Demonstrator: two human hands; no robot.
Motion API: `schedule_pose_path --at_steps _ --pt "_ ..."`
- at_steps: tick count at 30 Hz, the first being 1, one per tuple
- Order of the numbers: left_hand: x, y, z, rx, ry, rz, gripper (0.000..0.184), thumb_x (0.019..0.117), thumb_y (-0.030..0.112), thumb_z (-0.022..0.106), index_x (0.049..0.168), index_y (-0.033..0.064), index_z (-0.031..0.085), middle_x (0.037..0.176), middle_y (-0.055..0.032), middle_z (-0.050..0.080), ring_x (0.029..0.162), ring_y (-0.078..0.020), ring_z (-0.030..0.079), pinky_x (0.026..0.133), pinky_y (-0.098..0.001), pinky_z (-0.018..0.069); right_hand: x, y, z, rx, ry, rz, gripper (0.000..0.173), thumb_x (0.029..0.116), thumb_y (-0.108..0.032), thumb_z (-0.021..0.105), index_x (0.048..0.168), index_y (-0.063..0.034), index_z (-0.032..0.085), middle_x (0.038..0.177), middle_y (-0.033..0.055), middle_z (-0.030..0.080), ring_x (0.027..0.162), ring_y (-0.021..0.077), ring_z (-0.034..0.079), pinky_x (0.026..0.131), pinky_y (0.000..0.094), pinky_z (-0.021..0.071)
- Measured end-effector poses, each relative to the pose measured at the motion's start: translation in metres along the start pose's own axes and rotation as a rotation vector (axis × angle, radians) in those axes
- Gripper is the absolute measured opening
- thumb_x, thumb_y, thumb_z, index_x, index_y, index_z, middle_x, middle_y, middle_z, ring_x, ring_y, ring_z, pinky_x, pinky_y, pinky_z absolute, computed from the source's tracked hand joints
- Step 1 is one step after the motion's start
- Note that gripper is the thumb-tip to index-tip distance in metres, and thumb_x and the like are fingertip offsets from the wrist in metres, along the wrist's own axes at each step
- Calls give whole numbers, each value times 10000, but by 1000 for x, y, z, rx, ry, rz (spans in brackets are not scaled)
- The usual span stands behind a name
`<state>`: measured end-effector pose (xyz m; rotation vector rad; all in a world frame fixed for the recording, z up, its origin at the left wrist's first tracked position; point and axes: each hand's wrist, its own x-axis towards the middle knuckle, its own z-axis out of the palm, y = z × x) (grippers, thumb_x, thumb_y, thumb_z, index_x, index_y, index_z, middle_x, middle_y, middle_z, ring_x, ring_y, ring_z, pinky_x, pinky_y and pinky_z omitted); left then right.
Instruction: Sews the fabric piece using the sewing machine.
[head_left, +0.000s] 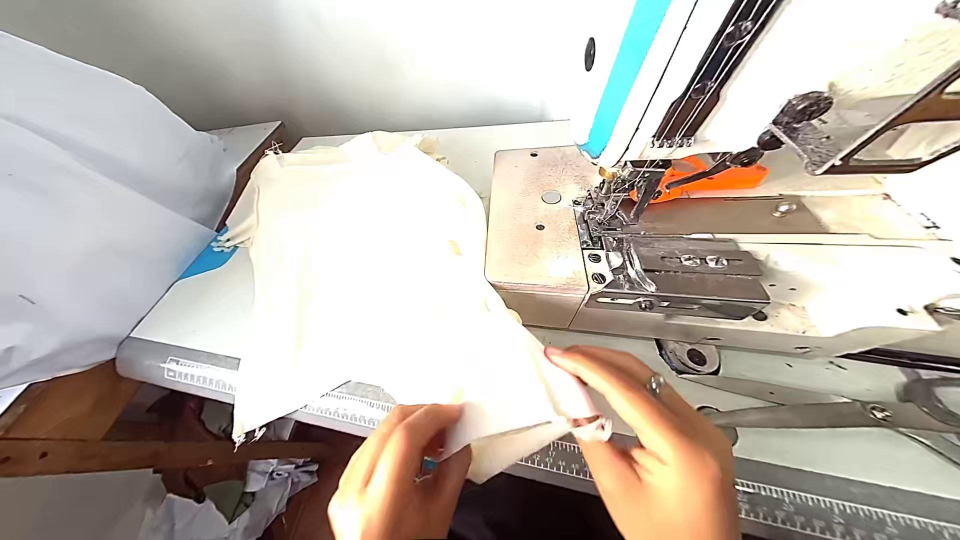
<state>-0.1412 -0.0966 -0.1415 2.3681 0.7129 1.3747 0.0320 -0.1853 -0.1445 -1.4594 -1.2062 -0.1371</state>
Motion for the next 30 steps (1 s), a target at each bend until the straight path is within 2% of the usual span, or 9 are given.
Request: schedule_pose_path --at_steps 4,8,11,13,15,19,24,27,30 --pt "0 -5 6 -363 249 -51 150 1013 224 628 1143 247 700 1087 177 695 1010 64 656 869 -121 552 -27 -7 8 -45 -69 13 147 947 -46 631 1047 -60 736 1033 99 733 1036 93 664 941 162 496" --pt "-3 11 12 -1027 337 -361 183 989 195 654 1093 190 805 1083 49 762 1024 -45 714 874 -213 597 -31 17 10 -35 65 19 101 921 -71 646 1015 -102 666 1032 44 685 1006 36 646 888 127 518" --pt "-7 0 2 -860 104 -233 184 1022 194 616 1106 191 781 1100 92 740 1055 -1 670 925 -157 536 -23 14 0 468 111 283 170 937 -106 679 1060 -208 734 1062 -90 720 1007 -5 673 876 159 567" --pt "-6 -10 -7 -603 -68 -59 156 1042 193 599 1105 169 740 1133 81 733 1101 -22 671 973 -188 542 -11 0 -5 978 143 610 110 922 -109 722 990 -163 789 970 -18 770 895 60 738 825 235 620" --pt "0 -13 -13 -570 -160 -46 163 1047 178 587 1093 130 736 1119 43 763 1093 -51 704 971 -225 570 -6 1 -6 1176 98 679 97 917 -111 728 976 -113 806 927 41 786 843 102 762 794 266 636" --pt "15 -20 -21 -747 -189 -240 250 1051 218 573 1209 180 762 1072 98 772 957 36 700 863 -149 570 -4 24 -10 700 -52 284 162 1008 -236 640 1086 -191 775 950 -111 745 849 -37 683 768 131 572" --pt "26 -37 -24 -931 -255 -342 273 1025 234 610 1255 178 746 995 53 774 868 9 710 799 -164 581 -4 26 -16 574 -148 174 131 1065 -257 541 1099 -208 658 960 -130 678 890 -66 636 794 98 525" --pt "24 -37 -30 -632 -269 -130 205 1009 293 658 1155 216 778 1000 101 744 937 39 670 832 -140 551 -7 31 -19 448 -210 52 176 1054 -287 578 1143 -219 714 1029 -94 657 994 -54 607 856 104 499" --pt "16 -27 -28 -195 -215 36 265 930 392 751 1135 227 773 908 24 644 916 10 602 800 -113 477 -14 30 -14 225 -155 13 219 981 -275 704 1194 -286 754 1013 -32 606 957 -51 557 827 65 451"
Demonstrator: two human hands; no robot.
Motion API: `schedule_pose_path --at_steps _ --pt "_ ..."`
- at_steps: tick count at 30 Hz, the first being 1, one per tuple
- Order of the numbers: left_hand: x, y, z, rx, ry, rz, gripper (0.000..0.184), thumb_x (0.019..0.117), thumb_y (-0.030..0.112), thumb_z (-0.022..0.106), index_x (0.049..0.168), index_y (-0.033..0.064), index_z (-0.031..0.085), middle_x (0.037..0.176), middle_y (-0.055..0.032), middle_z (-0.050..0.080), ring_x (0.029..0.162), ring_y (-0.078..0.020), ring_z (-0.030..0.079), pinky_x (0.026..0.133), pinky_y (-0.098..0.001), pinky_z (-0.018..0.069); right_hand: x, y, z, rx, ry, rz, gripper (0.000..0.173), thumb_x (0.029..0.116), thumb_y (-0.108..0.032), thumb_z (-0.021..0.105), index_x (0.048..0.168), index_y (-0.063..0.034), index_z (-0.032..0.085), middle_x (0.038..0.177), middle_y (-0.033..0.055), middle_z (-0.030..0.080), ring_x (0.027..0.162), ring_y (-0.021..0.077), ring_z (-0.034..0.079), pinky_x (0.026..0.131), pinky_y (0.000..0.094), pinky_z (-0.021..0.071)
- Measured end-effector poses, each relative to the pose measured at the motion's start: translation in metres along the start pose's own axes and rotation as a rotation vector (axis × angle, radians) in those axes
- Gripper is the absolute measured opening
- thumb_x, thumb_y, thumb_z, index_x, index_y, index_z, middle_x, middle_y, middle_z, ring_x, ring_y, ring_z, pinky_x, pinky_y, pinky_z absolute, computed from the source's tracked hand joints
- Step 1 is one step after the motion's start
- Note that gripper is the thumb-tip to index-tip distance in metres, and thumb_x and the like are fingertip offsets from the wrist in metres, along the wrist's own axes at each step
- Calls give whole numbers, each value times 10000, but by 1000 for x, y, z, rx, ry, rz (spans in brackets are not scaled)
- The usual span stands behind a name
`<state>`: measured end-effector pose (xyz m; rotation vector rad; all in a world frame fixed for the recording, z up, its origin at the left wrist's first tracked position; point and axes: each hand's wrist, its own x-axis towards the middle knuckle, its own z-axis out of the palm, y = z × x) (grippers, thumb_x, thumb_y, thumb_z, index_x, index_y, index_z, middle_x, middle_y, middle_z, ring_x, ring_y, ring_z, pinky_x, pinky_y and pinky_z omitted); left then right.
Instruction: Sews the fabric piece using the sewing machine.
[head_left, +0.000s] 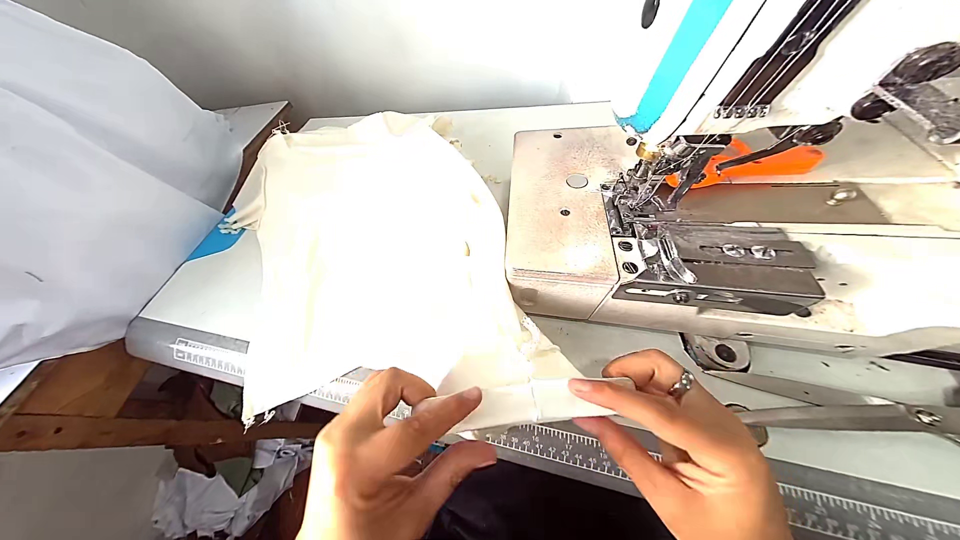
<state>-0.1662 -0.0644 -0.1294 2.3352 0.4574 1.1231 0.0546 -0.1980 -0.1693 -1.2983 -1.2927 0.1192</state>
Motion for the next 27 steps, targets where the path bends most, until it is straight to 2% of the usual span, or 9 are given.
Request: schedule_pose_path --at_steps 5,9,10,12,14,18,21,24,27 --pt "-3 7 18 239 184 17 152 988 208 680 1072 139 785 857 -44 565 818 -5 545 750 -72 420 -4 -12 14 -192 54 14 196 1011 -155 629 1135 -150 781 959 73 640 916 6 599 834 71 468" --pt "30 -2 34 -24 260 77 174 1057 219 572 1107 215 738 1178 62 726 1158 -65 660 1013 -243 535 -2 -32 24 -209 27 126 177 951 -99 658 1024 -15 796 789 109 730 751 122 670 734 190 520" --pt "45 -1 43 -144 277 75 179 1064 229 553 1078 209 730 1137 70 760 1148 -93 691 1009 -279 560 -1 -35 26 -186 36 157 171 955 -113 668 1001 -3 791 771 108 730 726 129 672 719 206 528" --pt "78 10 59 -210 294 89 163 1061 218 543 1051 183 702 946 92 739 890 -2 703 799 -171 586 5 -39 29 -84 60 238 179 978 -122 655 987 8 778 791 92 736 757 116 682 749 229 540" --pt "111 20 67 7 260 218 150 1043 132 556 1056 72 693 894 22 672 780 14 622 700 -115 514 14 -40 26 72 83 351 191 1005 -119 613 961 2 755 803 32 742 767 49 698 739 207 562" --pt "166 20 75 491 -6 207 163 986 222 675 952 91 767 869 -54 715 676 -184 671 537 -373 497 33 -35 12 330 143 443 247 1064 -142 516 923 -54 699 795 -47 761 723 -8 707 655 157 565" --pt "197 9 89 376 -225 28 178 975 239 705 910 83 762 870 -82 710 747 -253 678 622 -496 519 39 -27 6 316 230 395 269 1064 -152 507 897 -63 698 753 -51 740 690 -11 682 643 144 545" --pt "231 -12 105 126 -344 23 134 890 211 755 865 79 757 808 -44 699 774 -165 660 697 -435 515 42 -25 3 301 301 384 270 1063 -139 501 902 -58 702 749 -39 745 694 4 693 665 158 560" --pt "241 -6 110 75 -374 -68 237 855 153 787 1040 34 699 902 -61 699 854 -131 658 781 -373 522 46 -23 5 298 338 413 266 1062 -134 497 898 -58 692 755 -34 747 702 18 701 674 165 568"
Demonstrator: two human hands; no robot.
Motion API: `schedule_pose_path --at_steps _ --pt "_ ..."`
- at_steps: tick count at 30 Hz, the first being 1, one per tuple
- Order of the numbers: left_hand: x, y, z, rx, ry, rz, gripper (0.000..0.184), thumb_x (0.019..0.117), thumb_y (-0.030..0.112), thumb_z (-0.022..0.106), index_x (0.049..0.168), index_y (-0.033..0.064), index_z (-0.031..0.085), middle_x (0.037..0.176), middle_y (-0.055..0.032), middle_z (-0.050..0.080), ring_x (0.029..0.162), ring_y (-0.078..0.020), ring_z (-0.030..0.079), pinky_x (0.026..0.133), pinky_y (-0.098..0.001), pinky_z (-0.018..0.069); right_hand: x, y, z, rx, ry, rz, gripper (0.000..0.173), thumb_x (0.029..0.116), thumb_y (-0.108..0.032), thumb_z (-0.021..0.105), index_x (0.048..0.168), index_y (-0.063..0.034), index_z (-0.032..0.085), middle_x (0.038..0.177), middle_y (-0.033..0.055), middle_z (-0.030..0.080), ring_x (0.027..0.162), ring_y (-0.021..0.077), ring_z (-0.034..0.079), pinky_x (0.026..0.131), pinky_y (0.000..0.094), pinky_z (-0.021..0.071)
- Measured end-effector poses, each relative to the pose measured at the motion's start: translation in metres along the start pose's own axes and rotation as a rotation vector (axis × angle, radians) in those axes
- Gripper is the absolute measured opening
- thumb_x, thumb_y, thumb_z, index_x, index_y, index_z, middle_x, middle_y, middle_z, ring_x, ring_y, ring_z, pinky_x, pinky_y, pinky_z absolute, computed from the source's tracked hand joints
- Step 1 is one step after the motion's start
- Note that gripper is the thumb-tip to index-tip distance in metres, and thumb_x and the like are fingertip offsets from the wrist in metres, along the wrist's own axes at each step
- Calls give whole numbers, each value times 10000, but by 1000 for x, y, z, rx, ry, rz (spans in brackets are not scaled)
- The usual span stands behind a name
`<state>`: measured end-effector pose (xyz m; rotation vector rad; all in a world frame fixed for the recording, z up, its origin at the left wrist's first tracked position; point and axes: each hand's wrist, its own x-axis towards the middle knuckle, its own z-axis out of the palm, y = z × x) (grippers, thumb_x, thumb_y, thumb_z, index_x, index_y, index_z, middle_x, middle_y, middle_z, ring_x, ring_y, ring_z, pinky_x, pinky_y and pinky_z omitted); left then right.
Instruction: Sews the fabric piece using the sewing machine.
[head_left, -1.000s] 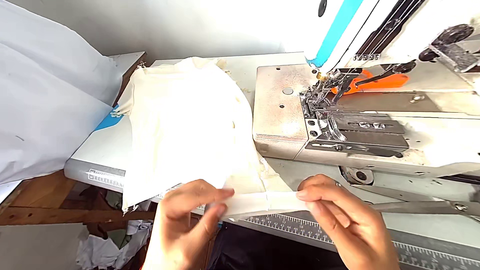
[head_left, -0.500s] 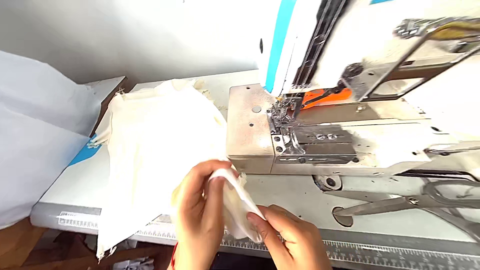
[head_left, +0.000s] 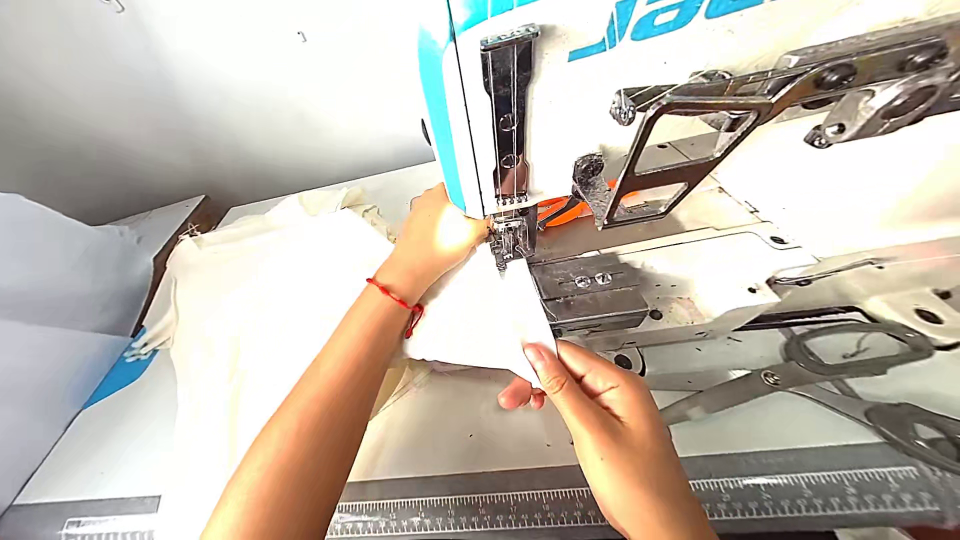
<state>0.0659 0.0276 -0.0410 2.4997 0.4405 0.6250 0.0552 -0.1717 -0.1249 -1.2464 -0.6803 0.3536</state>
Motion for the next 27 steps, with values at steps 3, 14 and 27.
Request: schedule_pose_path --at_steps 3,14,27 --pt "-1 5 1 11 32 1 291 855 133 796 1100 18 690 958 -79 707 893 -124 659 811 -342 519 7 0 -1 -29 6 12 280 1058 -157 516 866 -70 700 716 -37 739 666 19 702 642 162 572" --pt "-116 2 4 57 450 537 214 996 99 515 853 80 673 884 -49 703 855 -139 681 779 -295 564 20 -22 -18 62 -150 234 290 1048 -150 503 879 -107 734 645 -69 719 480 -19 618 416 142 480" --pt "-105 21 67 208 670 348 273 878 202 641 624 105 651 617 4 599 651 -116 593 616 -241 459 32 -40 -12 104 -190 175 370 1038 -120 457 776 -109 719 546 -51 652 433 -15 577 392 134 446"
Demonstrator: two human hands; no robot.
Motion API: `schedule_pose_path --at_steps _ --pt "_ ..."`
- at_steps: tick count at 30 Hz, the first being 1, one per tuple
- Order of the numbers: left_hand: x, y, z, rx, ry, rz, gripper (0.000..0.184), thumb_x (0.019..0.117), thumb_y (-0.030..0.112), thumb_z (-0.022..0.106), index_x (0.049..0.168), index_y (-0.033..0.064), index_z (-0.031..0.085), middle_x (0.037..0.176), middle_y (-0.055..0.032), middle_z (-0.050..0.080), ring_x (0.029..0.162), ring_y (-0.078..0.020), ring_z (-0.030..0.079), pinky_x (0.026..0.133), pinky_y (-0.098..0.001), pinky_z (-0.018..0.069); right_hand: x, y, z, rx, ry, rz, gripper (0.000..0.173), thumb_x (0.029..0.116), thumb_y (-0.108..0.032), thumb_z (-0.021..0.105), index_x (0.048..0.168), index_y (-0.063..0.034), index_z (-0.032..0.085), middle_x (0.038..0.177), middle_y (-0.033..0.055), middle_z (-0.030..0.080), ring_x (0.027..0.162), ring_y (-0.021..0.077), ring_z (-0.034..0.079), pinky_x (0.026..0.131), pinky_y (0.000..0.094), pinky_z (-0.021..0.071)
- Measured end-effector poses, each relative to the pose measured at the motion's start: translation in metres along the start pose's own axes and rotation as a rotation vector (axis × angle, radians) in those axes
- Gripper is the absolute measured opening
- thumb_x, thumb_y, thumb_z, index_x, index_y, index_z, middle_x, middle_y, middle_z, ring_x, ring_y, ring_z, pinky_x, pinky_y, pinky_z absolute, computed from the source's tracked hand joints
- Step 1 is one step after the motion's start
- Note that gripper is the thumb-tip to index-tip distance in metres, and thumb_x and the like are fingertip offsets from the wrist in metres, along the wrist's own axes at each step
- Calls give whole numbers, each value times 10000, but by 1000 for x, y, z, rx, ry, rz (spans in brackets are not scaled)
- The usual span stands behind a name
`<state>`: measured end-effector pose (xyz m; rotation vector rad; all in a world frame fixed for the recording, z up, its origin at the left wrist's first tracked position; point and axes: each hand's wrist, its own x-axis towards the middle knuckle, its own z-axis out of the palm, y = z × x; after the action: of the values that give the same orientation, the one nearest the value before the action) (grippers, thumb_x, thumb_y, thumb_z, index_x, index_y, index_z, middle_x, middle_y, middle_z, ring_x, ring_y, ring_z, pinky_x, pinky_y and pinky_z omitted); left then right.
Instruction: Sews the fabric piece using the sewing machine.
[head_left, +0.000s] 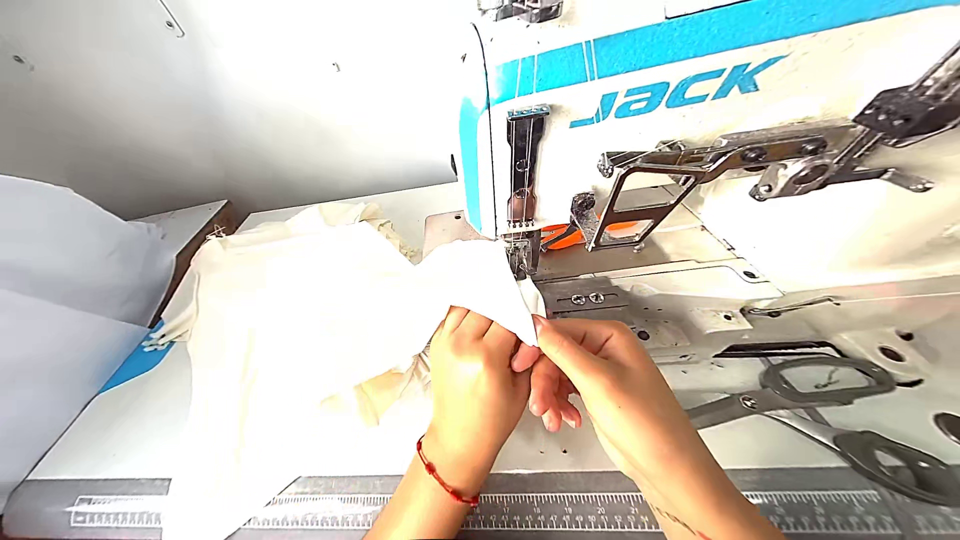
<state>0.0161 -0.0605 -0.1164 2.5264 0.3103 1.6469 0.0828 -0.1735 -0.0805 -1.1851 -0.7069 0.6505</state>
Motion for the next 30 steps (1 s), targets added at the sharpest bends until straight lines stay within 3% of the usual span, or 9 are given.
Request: schedule_pose_path --at_steps 6,9,12,15,19,21,23,25,30 --pt "-17 -5 -1 59 33 80 346 922 206 590 582 153 622 588 18 631 610 -114 602 625 -271 434 -10 10 -5 -35 -51 13 353 1037 -136 458 780 -136 701 572 -90 659 453 -25 590 410 141 474" --pt "-32 -24 -26 67 -33 218 213 985 198 589 819 198 721 805 55 743 795 -123 627 770 -314 382 -13 21 -8 -88 -81 55 338 1044 -162 465 807 -137 705 598 -94 671 473 -20 606 422 148 488" --pt "-14 -21 -66 -69 -174 386 199 1048 232 522 1097 170 705 998 12 750 855 -129 646 782 -271 493 -10 24 -19 -162 -69 66 335 1048 -190 485 800 -143 706 618 -95 676 484 -21 607 431 153 497" --pt "42 -16 -75 -64 -453 525 218 1035 163 519 1056 133 734 1013 -11 770 634 -130 631 521 -273 456 -9 21 -23 -276 -79 78 321 1044 -210 504 796 -154 699 647 -108 693 495 -37 606 439 134 486" --pt "84 -34 -48 6 -704 722 182 933 78 595 990 88 767 1002 -40 731 615 -156 608 463 -301 434 -6 16 -40 -707 17 -359 287 1018 -293 554 869 -151 753 673 -120 668 531 -85 576 453 99 469" --pt "92 -40 -46 -51 -723 761 151 942 95 599 931 88 750 995 -47 733 667 -162 636 495 -304 458 3 9 -49 -970 107 -643 249 968 -287 552 954 -181 776 793 -105 674 700 -50 585 596 141 481" --pt "102 -44 -49 -165 -729 734 162 936 116 585 948 83 743 973 -35 742 754 -144 687 569 -302 525 16 -1 -51 -1141 -14 -772 259 912 -269 573 1031 -195 791 1083 -45 716 1069 113 643 880 308 537" --pt "115 -45 -58 -228 -707 697 168 919 127 573 957 85 731 887 -12 724 739 -103 678 573 -277 525 30 -3 -49 -1147 -165 -821 193 895 -324 626 925 -229 791 1165 -68 725 1206 142 611 989 363 489" --pt "131 -47 -69 22 -767 777 189 855 154 555 902 94 728 814 -9 673 646 -141 622 487 -313 444 41 -8 -44 -905 -357 -720 238 962 -379 640 914 -189 775 949 -101 718 974 -43 661 839 123 551"
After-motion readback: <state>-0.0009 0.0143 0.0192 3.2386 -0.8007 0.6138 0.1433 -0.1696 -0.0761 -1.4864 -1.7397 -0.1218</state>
